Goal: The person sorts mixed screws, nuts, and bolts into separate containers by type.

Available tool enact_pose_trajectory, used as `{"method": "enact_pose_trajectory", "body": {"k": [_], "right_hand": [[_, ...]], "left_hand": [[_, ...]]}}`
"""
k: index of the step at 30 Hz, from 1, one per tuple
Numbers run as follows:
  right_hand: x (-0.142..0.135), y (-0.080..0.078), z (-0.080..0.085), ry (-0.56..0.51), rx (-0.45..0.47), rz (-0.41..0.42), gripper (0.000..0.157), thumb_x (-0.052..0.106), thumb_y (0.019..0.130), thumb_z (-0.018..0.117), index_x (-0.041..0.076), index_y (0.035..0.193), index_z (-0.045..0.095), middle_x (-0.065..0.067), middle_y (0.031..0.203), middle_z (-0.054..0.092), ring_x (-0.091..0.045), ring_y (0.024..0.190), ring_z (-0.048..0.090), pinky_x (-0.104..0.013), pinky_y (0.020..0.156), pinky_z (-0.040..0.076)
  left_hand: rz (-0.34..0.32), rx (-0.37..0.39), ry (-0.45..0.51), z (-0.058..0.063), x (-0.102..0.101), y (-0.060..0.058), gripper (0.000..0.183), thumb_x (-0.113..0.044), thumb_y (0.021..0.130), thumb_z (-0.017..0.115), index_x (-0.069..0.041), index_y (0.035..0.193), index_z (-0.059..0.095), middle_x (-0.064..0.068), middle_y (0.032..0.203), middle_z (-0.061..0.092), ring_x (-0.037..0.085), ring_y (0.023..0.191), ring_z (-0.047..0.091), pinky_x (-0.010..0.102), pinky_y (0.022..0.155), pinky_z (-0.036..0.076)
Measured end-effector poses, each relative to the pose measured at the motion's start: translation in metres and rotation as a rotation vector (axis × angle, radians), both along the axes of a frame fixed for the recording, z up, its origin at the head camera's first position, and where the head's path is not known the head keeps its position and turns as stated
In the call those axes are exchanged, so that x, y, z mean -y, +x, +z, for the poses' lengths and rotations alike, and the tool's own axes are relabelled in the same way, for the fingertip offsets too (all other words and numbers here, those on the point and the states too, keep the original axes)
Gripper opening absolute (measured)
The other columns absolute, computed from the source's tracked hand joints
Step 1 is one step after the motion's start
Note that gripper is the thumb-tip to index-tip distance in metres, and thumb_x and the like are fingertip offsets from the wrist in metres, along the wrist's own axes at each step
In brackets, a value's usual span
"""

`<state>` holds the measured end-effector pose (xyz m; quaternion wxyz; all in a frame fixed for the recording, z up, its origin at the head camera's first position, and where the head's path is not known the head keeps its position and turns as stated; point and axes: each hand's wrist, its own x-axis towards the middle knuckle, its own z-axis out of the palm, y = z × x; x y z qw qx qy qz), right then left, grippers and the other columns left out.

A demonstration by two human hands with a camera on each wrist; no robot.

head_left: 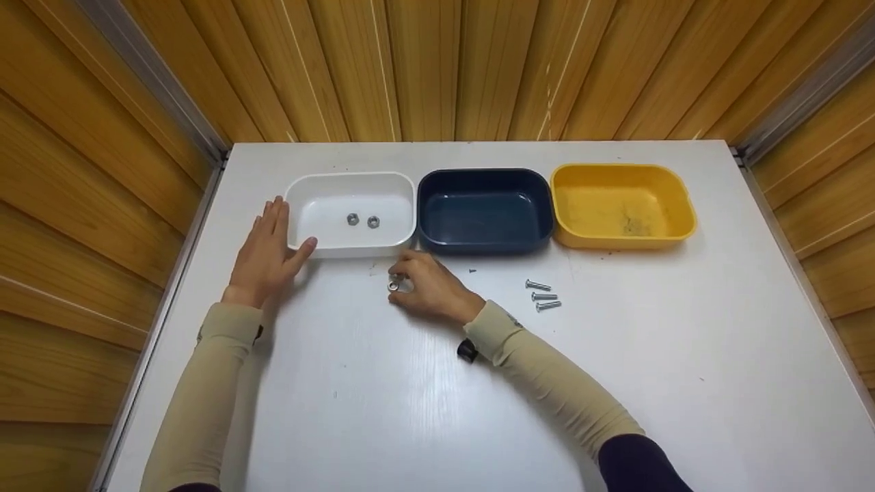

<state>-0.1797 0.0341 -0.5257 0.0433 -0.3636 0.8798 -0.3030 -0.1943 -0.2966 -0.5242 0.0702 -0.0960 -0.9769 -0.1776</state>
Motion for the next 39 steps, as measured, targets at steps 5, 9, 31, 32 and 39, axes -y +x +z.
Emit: {"method": "enact_pose_trajectory", "body": {"k": [5, 9, 31, 32, 39], "right_hand": [[-0.0021, -0.0012, -0.0032, 0.012, 0.006, 0.016, 0.02, 0.023, 0.083, 0.081, 0.012, 0.099, 0.077, -0.001, 0.1, 0.061, -0.018, 0.096, 0.058, -0.032, 0.089, 0.049], [-0.003, -0.0027, -0.0052, 0.006, 0.003, 0.033, 0.018, 0.021, 0.085, 0.08, 0.012, 0.1, 0.078, -0.002, 0.098, 0.062, -0.018, 0.096, 0.058, -0.033, 0.088, 0.049], [0.003, -0.001, -0.0075, 0.007, -0.009, 0.085, 0.011, 0.02, 0.094, 0.071, 0.011, 0.099, 0.074, 0.001, 0.1, 0.059, -0.014, 0.095, 0.055, -0.029, 0.087, 0.048], [0.0035, -0.0005, -0.0071, 0.005, -0.007, 0.087, 0.011, 0.021, 0.095, 0.07, 0.011, 0.099, 0.074, 0.001, 0.101, 0.059, -0.013, 0.095, 0.055, -0.028, 0.087, 0.048], [0.0055, 0.0004, -0.0007, -0.004, -0.005, 0.098, 0.015, 0.021, 0.097, 0.068, 0.011, 0.106, 0.073, 0.002, 0.105, 0.059, -0.011, 0.096, 0.057, -0.027, 0.089, 0.049]], "left_hand": [[0.001, 0.009, -0.003, -0.0003, -0.0014, -0.001, 0.098, -0.067, 0.096, 0.044, 0.001, 0.159, 0.01, 0.019, 0.167, 0.01, 0.033, 0.155, 0.004, 0.046, 0.125, 0.006], [0.001, 0.002, -0.002, -0.0009, -0.0019, -0.0019, 0.099, -0.068, 0.096, 0.044, 0.0, 0.159, 0.01, 0.018, 0.167, 0.01, 0.032, 0.155, 0.005, 0.045, 0.125, 0.006], [-0.001, 0.01, 0.001, -0.0017, 0.0005, -0.001, 0.098, -0.067, 0.096, 0.044, 0.0, 0.16, 0.009, 0.019, 0.167, 0.009, 0.033, 0.155, 0.005, 0.045, 0.125, 0.006], [-0.002, 0.008, 0.002, -0.002, 0.0007, -0.001, 0.098, -0.067, 0.096, 0.044, 0.0, 0.16, 0.009, 0.019, 0.167, 0.009, 0.033, 0.155, 0.005, 0.045, 0.125, 0.006], [-0.007, -0.012, -0.008, -0.001, 0.0006, 0.0005, 0.097, -0.066, 0.097, 0.044, 0.002, 0.159, 0.013, 0.02, 0.166, 0.012, 0.034, 0.155, 0.007, 0.047, 0.125, 0.009]]}}
